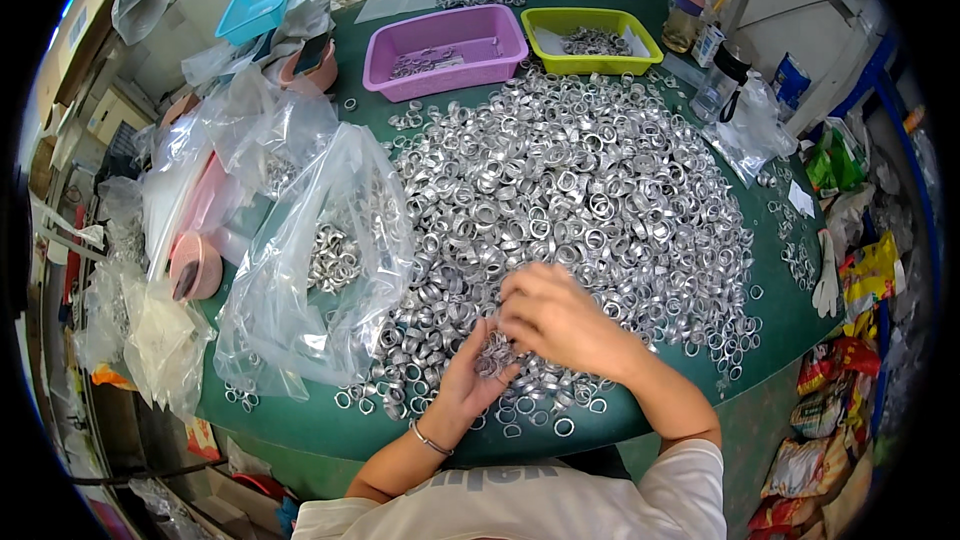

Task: The person sorts through a pile of small metal rings on a worktable by hand and places them into a clear plastic bag.

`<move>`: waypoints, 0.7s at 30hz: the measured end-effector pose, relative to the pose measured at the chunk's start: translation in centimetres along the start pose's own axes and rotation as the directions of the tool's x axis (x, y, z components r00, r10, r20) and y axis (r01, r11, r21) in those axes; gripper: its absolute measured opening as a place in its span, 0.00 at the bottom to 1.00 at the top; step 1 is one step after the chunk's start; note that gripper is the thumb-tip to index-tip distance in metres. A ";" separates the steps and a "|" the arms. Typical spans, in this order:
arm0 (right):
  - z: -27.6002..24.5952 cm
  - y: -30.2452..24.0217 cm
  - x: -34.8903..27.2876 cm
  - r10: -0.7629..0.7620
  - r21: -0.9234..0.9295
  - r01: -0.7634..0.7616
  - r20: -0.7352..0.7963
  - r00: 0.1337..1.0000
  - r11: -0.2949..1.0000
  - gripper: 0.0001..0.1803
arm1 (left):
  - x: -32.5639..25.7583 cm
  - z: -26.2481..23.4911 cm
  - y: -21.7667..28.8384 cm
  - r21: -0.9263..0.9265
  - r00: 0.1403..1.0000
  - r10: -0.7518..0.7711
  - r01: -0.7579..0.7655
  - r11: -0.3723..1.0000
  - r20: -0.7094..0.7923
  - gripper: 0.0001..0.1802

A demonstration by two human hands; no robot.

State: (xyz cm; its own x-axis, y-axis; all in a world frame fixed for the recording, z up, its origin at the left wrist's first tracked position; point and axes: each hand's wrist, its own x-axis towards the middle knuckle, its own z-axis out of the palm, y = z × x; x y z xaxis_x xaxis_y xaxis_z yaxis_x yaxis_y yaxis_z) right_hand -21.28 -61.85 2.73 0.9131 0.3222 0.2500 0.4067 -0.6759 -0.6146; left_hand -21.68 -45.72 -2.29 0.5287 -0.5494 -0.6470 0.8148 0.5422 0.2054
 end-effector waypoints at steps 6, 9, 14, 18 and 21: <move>-0.4 1.8 2.5 0.139 0.062 -0.126 -0.312 0.940 0.990 0.20 | 1.5 -3.5 -0.4 0.115 0.915 -0.048 0.002 0.993 0.400 0.15; -1.4 4.6 6.0 -0.052 -0.283 -0.078 -0.425 0.904 0.956 0.25 | 1.6 -3.6 -0.5 0.102 0.874 -0.139 0.103 0.989 0.466 0.11; 0.5 7.0 8.3 -0.083 -0.571 -0.107 -0.296 0.952 0.814 0.27 | 1.6 -3.3 -0.4 0.076 0.885 -0.120 0.095 0.993 0.449 0.09; 0.4 5.8 6.6 -0.081 -0.442 -0.050 -0.273 0.959 0.895 0.24 | 1.6 -3.4 -0.5 0.045 0.877 -0.106 0.096 0.994 0.469 0.09; 0.4 4.0 4.6 -0.057 -0.335 -0.025 -0.234 0.971 0.942 0.21 | 1.5 -3.4 -0.6 0.048 0.880 -0.099 0.087 0.995 0.465 0.09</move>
State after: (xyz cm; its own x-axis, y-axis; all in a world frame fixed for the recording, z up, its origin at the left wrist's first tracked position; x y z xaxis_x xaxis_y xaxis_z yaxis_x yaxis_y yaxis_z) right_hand -15.42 -62.84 1.12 0.8698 0.1964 0.4526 0.3697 -0.8669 -0.3343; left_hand -22.15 -44.73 -5.90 0.4948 -0.8327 -0.2487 0.8682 0.4611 0.1833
